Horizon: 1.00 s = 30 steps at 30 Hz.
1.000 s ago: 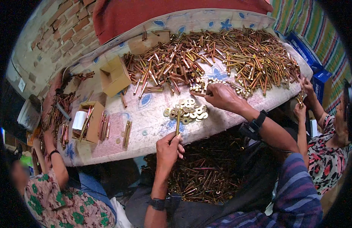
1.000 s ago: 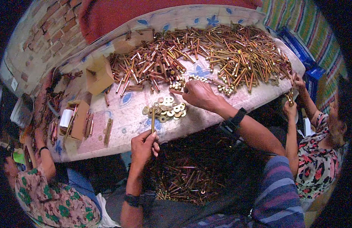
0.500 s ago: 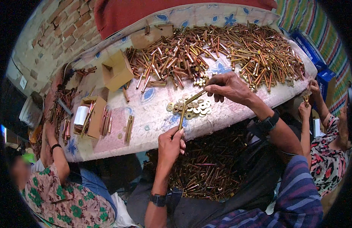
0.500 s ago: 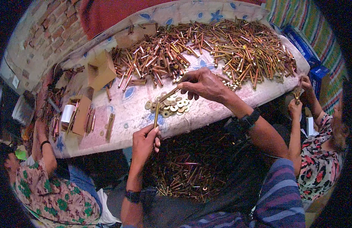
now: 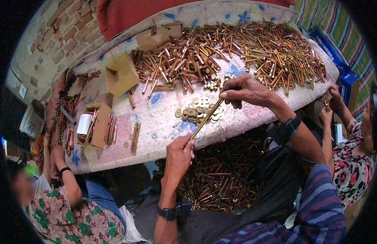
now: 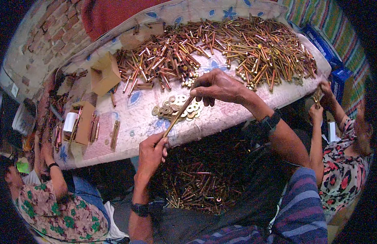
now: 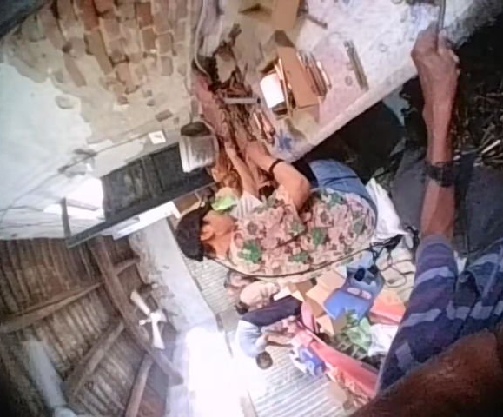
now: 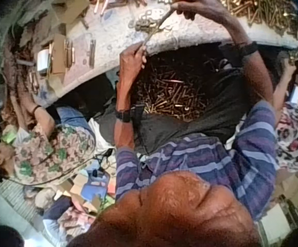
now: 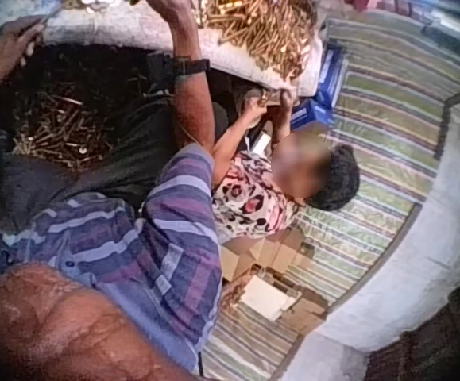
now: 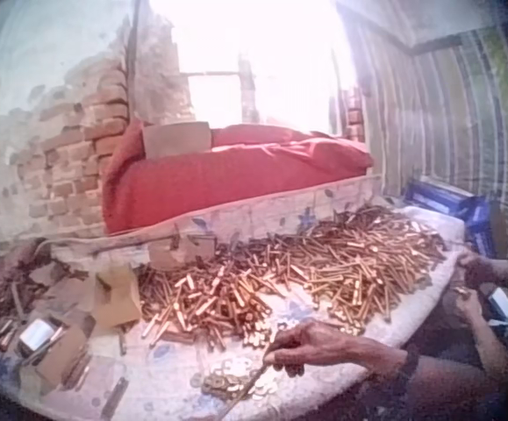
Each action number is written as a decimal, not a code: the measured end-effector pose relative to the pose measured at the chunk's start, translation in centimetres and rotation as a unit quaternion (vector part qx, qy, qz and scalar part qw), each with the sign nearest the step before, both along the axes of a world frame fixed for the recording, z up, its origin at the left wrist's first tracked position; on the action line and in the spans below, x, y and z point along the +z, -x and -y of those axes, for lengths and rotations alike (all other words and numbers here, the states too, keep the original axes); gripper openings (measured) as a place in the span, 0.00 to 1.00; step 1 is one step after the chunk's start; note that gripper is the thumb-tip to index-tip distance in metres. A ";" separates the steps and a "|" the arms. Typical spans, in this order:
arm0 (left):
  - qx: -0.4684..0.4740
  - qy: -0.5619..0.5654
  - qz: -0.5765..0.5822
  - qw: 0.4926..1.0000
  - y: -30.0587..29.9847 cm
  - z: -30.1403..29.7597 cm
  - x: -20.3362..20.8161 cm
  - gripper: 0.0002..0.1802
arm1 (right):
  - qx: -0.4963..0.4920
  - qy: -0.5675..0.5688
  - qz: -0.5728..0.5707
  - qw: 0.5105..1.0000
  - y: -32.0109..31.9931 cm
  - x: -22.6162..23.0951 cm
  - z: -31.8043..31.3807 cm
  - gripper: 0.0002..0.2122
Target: Manually assembling metal rods with washers and connectors into sets.
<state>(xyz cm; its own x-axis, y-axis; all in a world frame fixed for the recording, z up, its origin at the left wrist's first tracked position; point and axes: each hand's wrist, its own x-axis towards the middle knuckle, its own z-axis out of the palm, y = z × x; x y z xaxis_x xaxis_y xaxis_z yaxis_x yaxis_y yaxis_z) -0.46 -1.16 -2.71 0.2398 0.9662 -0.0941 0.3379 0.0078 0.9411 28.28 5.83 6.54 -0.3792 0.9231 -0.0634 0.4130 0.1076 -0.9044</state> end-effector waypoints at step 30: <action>0.013 0.059 0.026 0.998 0.0 -0.1 0.9 0.13 | -0.134 -0.068 0.310 0.939 -2.9 -4.1 -1.9 0.14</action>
